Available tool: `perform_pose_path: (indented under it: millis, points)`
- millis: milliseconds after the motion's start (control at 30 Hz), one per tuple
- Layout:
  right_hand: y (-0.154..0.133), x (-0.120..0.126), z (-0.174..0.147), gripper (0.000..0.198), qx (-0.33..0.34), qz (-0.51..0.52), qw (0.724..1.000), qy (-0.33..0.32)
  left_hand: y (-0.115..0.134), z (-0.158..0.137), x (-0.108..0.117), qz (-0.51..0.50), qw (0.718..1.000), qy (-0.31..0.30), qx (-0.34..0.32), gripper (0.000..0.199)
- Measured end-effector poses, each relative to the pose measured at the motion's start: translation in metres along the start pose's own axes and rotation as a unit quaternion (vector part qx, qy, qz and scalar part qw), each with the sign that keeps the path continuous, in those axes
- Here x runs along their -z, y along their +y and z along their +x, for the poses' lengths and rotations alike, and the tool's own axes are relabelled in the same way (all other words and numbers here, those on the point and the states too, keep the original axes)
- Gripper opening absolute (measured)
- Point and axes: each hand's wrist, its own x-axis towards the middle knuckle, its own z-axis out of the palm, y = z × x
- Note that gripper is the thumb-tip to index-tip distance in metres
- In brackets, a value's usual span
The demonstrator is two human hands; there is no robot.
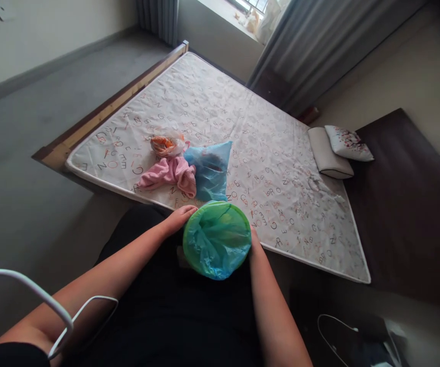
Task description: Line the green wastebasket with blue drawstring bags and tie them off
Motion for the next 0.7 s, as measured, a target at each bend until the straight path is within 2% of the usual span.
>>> perform_pose_path:
  millis: [67,133,167,200,233,267,333,400,467,533,600,700]
  points:
    - [0.004,0.006,0.003,0.045,-0.023,0.014,1.000,0.016,0.000,-0.004,0.000,-0.035,0.999,0.010,0.000,0.079]
    - [0.002,0.016,-0.005,0.051,-0.006,0.020,0.997,0.076,-0.001,-0.010,-0.001,-0.050,0.999,0.018,-0.014,0.086]
    - [-0.001,0.021,-0.015,0.051,0.034,0.010,0.992,0.120,-0.001,-0.013,-0.001,-0.040,0.999,0.021,-0.022,0.087]
    - [-0.006,0.026,-0.028,0.049,0.103,-0.012,0.980,0.168,-0.001,-0.015,-0.002,-0.023,0.999,0.023,-0.026,0.087]
    - [-0.014,0.028,-0.043,0.045,0.198,-0.049,0.957,0.205,-0.001,-0.016,-0.003,-0.006,0.999,0.023,-0.025,0.089]
    - [-0.023,0.029,-0.059,0.039,0.292,-0.091,0.929,0.210,-0.001,-0.016,-0.004,0.004,1.000,0.023,-0.020,0.090]
    - [-0.044,0.022,-0.087,0.029,0.417,-0.177,0.884,0.117,0.000,-0.012,-0.008,-0.004,1.000,0.020,-0.004,0.093]
    - [-0.061,0.007,-0.102,0.027,0.449,-0.257,0.855,-0.031,0.003,-0.007,-0.012,-0.027,0.999,0.019,0.009,0.092]
    - [-0.067,-0.010,-0.101,0.024,0.402,-0.322,0.832,-0.208,0.007,-0.003,-0.015,-0.044,0.998,0.026,0.023,0.091]
    - [-0.062,-0.023,-0.089,0.018,0.295,-0.382,0.810,-0.333,0.010,-0.001,-0.014,-0.052,0.997,0.033,0.038,0.089]
    - [-0.053,-0.031,-0.075,0.016,0.221,-0.420,0.794,-0.380,0.010,-0.002,-0.013,-0.054,0.997,0.038,0.051,0.089]
    - [-0.048,-0.038,-0.064,0.018,0.211,-0.425,0.789,-0.390,0.006,-0.006,-0.009,-0.051,0.996,0.041,0.058,0.086]
